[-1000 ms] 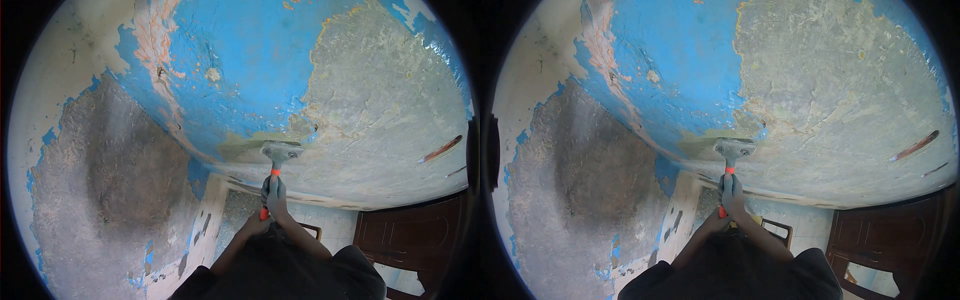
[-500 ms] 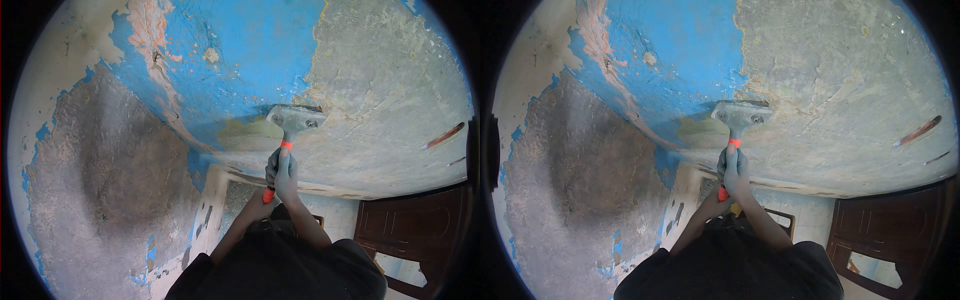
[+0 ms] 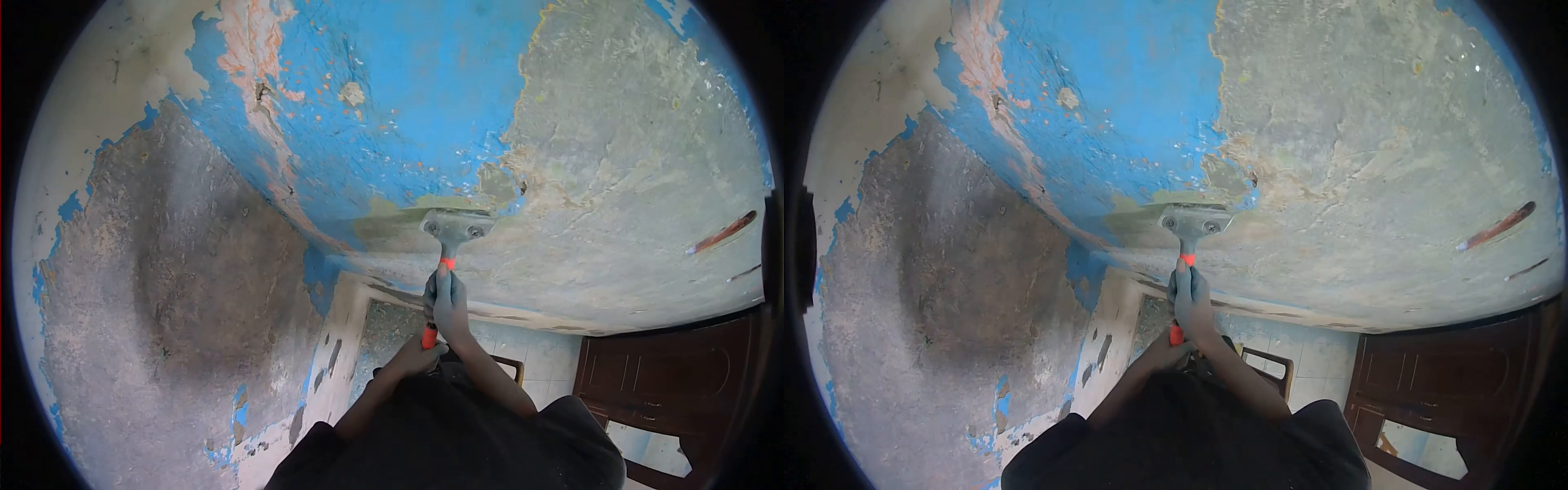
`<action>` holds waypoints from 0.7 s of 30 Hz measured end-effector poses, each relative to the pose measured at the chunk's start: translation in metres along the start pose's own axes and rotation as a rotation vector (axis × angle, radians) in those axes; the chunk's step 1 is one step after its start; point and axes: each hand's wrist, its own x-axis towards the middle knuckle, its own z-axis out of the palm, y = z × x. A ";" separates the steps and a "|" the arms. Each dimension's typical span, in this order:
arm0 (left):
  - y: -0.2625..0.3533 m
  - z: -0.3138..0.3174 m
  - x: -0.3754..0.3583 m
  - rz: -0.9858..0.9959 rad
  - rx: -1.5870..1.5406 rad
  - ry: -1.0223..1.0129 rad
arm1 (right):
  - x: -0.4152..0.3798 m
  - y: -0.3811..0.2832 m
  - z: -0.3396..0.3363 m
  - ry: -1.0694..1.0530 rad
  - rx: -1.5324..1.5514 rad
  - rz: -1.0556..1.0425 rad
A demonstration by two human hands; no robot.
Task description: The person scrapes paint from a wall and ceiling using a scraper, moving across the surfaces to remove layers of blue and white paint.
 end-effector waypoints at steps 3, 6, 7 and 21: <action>-0.002 -0.001 -0.012 -0.180 -0.079 -0.103 | -0.002 -0.001 0.000 0.043 -0.019 0.039; -0.011 0.004 -0.008 -0.152 -0.101 -0.087 | -0.003 -0.001 -0.005 0.028 -0.017 0.060; -0.010 0.002 -0.007 -0.200 -0.110 -0.106 | -0.002 0.001 -0.006 0.017 -0.021 0.056; -0.043 -0.002 0.004 -0.085 -0.114 -0.005 | 0.010 0.017 0.013 0.047 -0.102 0.023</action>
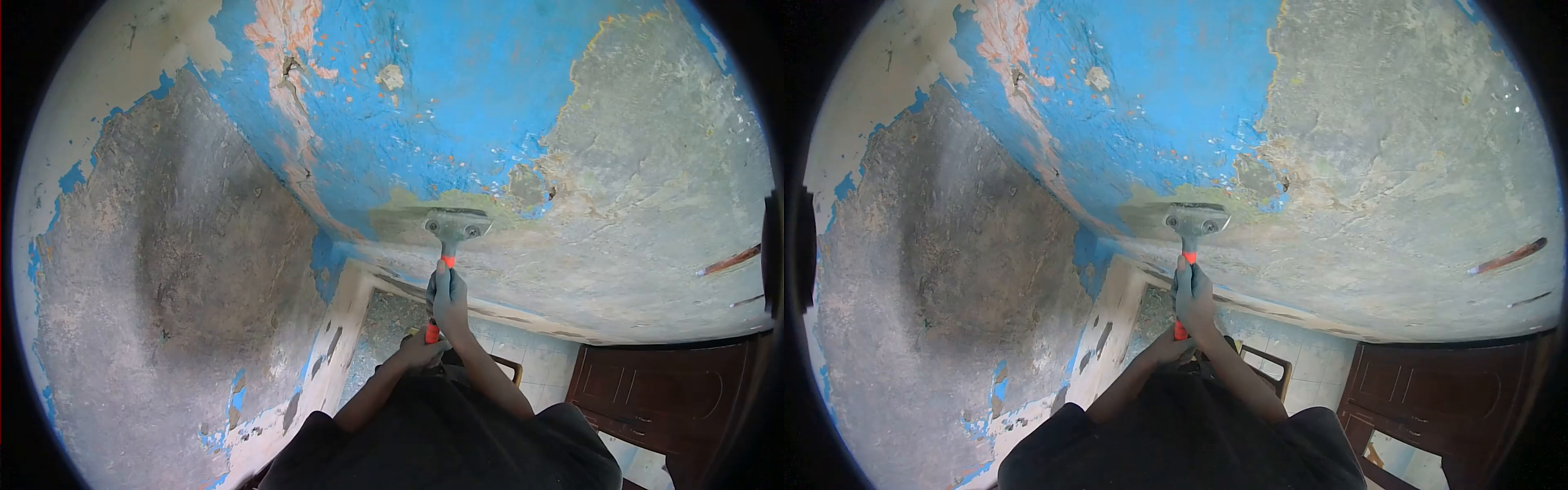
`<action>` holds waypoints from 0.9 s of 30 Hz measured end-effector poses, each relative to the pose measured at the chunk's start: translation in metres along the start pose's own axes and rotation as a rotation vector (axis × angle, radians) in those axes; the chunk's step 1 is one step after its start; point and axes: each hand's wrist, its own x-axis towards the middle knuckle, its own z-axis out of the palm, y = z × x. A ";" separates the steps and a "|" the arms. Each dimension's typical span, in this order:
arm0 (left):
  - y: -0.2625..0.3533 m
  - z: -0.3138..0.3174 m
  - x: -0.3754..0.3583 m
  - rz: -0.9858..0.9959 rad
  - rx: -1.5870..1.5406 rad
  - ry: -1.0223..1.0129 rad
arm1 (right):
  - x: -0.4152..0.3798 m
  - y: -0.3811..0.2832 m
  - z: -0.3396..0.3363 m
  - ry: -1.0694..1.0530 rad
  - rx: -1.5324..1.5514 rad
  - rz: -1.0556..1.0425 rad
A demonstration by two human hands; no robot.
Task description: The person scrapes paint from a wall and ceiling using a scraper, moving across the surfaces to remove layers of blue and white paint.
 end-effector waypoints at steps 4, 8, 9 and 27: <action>0.023 -0.001 -0.006 -0.177 -0.143 -0.087 | 0.006 0.010 -0.001 0.008 -0.058 -0.068; 0.002 -0.009 -0.003 -0.193 -0.050 -0.124 | 0.002 0.012 -0.001 0.003 0.009 -0.025; 0.011 -0.012 -0.001 -0.142 -0.057 -0.120 | 0.002 0.002 0.004 -0.001 0.022 -0.026; 0.006 -0.021 0.001 -0.087 -0.162 -0.064 | 0.006 -0.001 0.011 -0.013 -0.020 0.000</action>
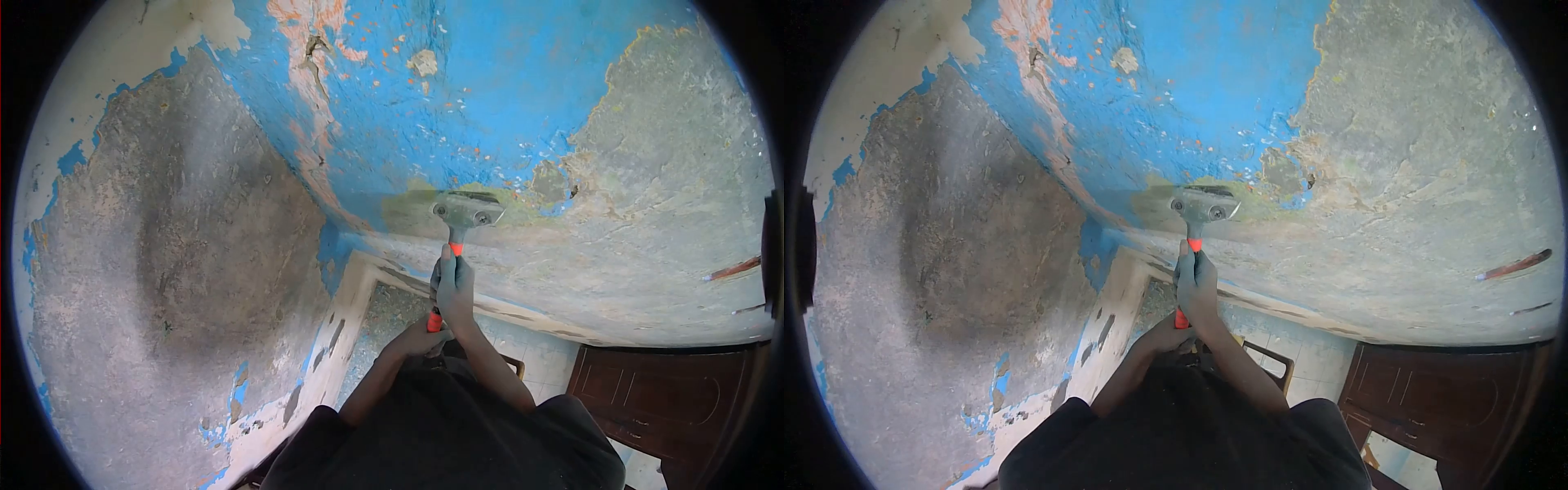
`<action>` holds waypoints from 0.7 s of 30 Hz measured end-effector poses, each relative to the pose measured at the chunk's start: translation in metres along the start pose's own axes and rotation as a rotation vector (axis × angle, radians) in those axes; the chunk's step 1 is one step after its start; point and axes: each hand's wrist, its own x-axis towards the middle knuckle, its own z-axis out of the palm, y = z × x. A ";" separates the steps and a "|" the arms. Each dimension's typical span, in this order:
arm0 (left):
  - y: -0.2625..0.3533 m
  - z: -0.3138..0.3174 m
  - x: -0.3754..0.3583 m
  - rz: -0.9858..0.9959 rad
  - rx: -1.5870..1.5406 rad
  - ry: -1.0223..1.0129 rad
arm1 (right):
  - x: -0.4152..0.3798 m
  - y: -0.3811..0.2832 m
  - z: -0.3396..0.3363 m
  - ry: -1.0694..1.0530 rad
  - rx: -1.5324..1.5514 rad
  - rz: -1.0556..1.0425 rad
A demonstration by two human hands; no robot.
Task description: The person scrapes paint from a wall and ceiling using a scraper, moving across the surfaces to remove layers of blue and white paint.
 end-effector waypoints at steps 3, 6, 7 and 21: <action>0.017 0.009 -0.007 -0.086 -0.017 -0.013 | 0.000 0.001 -0.002 0.001 0.003 0.023; 0.006 0.003 -0.001 0.009 0.017 -0.008 | -0.005 0.004 0.001 -0.007 0.044 0.063; 0.006 0.000 0.000 0.096 0.048 0.015 | -0.004 0.000 0.006 -0.012 0.065 0.068; 0.037 -0.007 -0.006 -0.079 0.066 -0.018 | 0.006 -0.001 0.010 -0.030 0.040 -0.056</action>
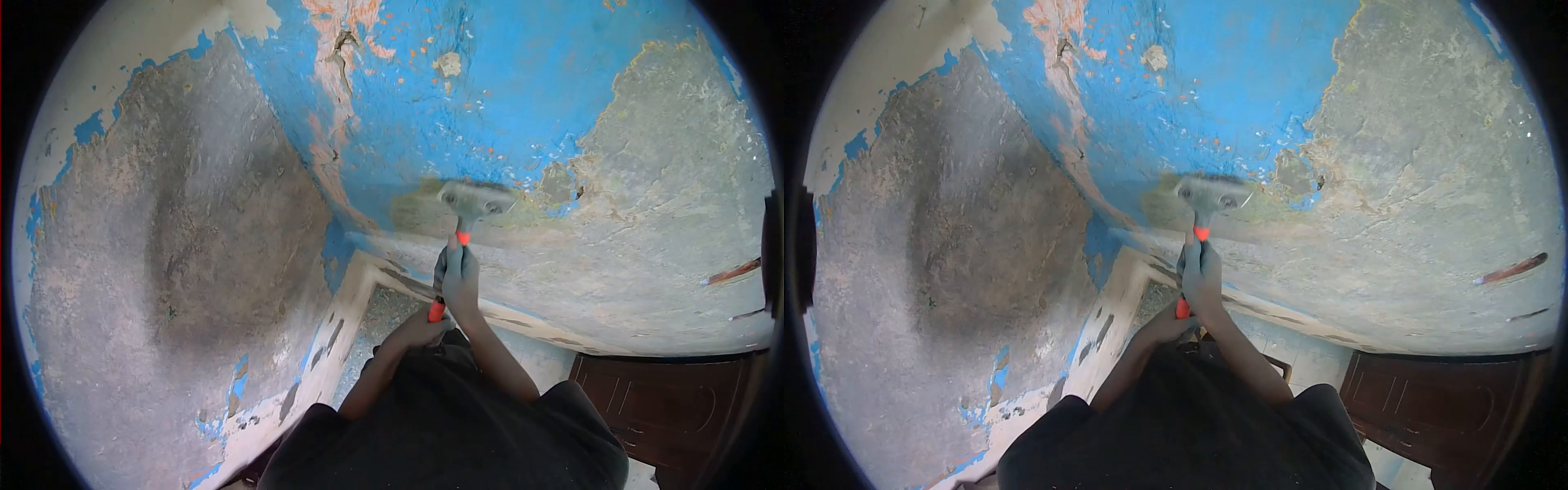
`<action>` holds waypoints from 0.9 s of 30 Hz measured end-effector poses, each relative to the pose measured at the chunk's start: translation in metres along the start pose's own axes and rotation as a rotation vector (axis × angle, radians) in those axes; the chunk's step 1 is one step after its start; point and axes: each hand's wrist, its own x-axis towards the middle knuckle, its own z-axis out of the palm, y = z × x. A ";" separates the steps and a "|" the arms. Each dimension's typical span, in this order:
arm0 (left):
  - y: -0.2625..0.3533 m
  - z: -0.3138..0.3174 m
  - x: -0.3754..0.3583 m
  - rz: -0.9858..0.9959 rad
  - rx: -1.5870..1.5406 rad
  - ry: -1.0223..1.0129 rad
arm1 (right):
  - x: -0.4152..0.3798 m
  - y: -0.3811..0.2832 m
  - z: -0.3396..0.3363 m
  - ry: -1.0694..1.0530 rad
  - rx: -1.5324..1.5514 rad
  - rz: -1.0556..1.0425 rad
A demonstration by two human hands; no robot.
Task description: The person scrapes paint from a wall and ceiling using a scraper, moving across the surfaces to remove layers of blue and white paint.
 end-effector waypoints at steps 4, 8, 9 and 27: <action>-0.012 -0.005 0.003 -0.026 0.042 0.000 | -0.002 0.011 -0.001 -0.016 0.016 0.029; -0.028 -0.011 0.000 -0.058 0.009 0.003 | -0.004 0.025 -0.002 -0.026 0.033 0.087; -0.028 -0.008 -0.003 -0.061 -0.018 -0.002 | -0.007 0.019 -0.002 -0.030 0.044 0.112; -0.008 0.000 -0.003 0.074 -0.012 0.068 | -0.006 -0.012 0.006 -0.002 0.000 0.025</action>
